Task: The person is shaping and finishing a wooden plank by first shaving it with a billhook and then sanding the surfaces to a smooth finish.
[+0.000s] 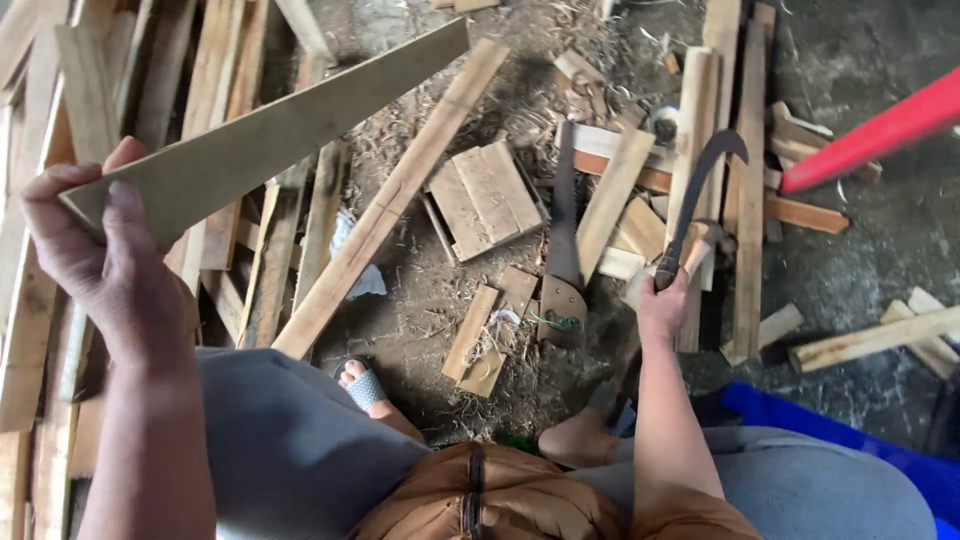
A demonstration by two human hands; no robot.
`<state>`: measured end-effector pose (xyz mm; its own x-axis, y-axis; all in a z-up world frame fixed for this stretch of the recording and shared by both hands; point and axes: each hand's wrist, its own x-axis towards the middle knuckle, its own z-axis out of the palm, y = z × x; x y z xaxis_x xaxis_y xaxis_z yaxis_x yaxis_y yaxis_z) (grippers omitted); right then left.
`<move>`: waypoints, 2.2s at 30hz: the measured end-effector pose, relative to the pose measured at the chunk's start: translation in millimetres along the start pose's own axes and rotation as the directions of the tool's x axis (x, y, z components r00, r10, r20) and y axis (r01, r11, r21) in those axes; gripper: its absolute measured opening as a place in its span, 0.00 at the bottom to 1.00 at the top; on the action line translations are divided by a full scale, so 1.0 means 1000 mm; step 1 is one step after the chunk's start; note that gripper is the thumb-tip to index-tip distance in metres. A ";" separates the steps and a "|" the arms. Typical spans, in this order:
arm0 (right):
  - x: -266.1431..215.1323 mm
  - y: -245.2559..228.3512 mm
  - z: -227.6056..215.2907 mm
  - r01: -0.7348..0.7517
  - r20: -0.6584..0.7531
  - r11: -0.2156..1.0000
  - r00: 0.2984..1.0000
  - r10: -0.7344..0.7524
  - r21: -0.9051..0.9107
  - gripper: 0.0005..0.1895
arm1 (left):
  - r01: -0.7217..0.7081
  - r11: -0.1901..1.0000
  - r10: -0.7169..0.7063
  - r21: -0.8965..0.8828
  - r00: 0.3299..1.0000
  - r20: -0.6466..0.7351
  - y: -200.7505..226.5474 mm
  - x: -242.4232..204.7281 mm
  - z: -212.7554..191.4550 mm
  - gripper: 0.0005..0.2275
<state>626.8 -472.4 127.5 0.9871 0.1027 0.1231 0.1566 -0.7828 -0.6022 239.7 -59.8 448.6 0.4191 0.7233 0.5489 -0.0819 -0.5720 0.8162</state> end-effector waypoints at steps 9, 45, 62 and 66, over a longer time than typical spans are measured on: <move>0.005 0.084 -0.003 -0.428 -0.041 0.888 0.903 0.428 -0.169 0.26 | 0.125 0.949 -0.100 -0.290 0.990 0.101 -0.045 0.010 0.056 0.09; 0.042 0.020 0.038 0.449 0.501 0.446 0.865 0.000 -0.774 0.14 | 0.094 0.995 -0.094 -0.032 0.995 0.013 0.019 -0.007 0.015 0.14; 0.020 -0.151 0.069 -0.379 0.382 0.364 0.922 0.067 0.851 0.10 | -0.266 0.847 0.220 -0.461 0.964 -0.152 0.004 0.054 0.060 0.21; 0.013 -0.150 0.083 -0.428 0.430 0.095 0.903 0.000 0.899 0.11 | -0.125 0.910 0.065 -0.396 0.985 -0.162 -0.010 0.042 0.088 0.18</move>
<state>619.1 -302.7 154.3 0.9060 0.3565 -0.2280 -0.3766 0.4333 -0.8188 337.6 -57.5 447.5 0.2605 0.7377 0.6228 -0.4847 -0.4579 0.7452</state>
